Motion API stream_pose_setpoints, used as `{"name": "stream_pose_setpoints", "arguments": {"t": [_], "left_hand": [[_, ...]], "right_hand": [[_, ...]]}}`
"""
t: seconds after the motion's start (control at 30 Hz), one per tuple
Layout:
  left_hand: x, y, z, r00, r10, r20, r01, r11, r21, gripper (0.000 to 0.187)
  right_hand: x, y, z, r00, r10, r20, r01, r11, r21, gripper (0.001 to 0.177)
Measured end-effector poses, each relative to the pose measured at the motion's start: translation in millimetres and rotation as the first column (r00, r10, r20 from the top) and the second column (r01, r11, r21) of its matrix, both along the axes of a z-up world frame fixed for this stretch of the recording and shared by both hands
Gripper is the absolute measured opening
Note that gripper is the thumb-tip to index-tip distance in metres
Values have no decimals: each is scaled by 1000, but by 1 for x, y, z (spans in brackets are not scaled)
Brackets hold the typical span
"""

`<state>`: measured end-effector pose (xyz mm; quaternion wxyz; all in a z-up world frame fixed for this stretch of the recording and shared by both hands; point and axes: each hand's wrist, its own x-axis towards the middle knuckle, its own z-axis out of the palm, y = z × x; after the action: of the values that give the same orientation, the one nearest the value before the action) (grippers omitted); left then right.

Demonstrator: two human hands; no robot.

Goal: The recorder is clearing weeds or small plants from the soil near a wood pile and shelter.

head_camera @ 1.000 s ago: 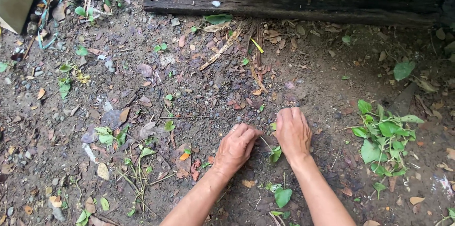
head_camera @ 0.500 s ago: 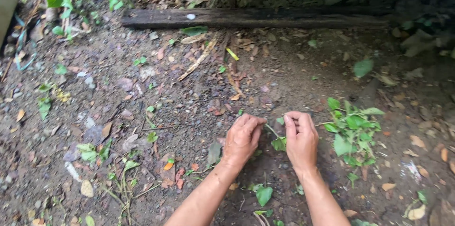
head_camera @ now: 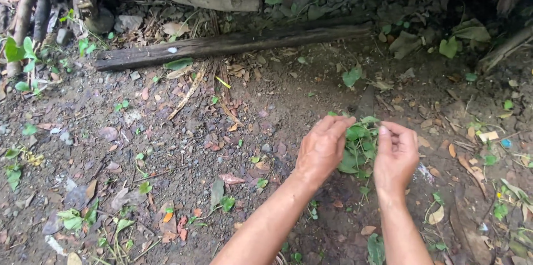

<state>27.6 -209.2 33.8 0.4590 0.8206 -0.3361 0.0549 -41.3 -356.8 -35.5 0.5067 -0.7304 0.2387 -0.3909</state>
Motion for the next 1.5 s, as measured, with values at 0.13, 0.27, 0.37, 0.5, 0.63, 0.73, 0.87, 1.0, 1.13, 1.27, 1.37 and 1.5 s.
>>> {"name": "stream_pose_setpoints", "arguments": {"t": [0.13,0.27,0.37,0.5,0.63,0.73,0.87,1.0,1.13,1.27,1.37,1.5], "left_hand": [[6,15,8,999,18,37,-20,999,42,36],[8,31,26,997,55,48,-60,991,119,35],[8,45,36,995,46,94,-61,985,162,39],[6,80,48,996,32,86,-52,968,244,43],[6,132,68,993,34,115,-54,982,180,50],[11,182,93,993,79,82,-96,968,231,54],[19,270,135,957,23,288,-146,899,413,60],[31,366,159,913,-47,406,-204,809,551,61],[42,441,181,882,-13,471,-310,738,600,64],[68,492,163,858,135,496,-405,770,492,58],[86,513,141,879,250,407,-422,804,418,56],[113,538,91,893,295,339,-399,867,298,57]], "right_hand": [[11,23,13,999,52,-1,-52,998,21,9],[13,32,15,993,118,4,-118,992,39,9],[8,35,21,986,155,-59,-154,988,24,10],[4,54,31,973,221,-66,-223,974,-26,12],[13,90,53,952,302,-56,-306,948,-83,13],[25,127,89,919,393,-38,-395,909,-133,19],[41,173,135,843,527,-108,-537,812,-227,26],[57,217,164,782,602,-164,-618,712,-334,29],[74,261,182,773,599,-207,-620,649,-440,29],[97,306,190,774,578,-259,-621,612,-489,28],[116,339,181,787,557,-266,-612,650,-451,27],[136,379,157,819,520,-241,-573,754,-319,25]]}}
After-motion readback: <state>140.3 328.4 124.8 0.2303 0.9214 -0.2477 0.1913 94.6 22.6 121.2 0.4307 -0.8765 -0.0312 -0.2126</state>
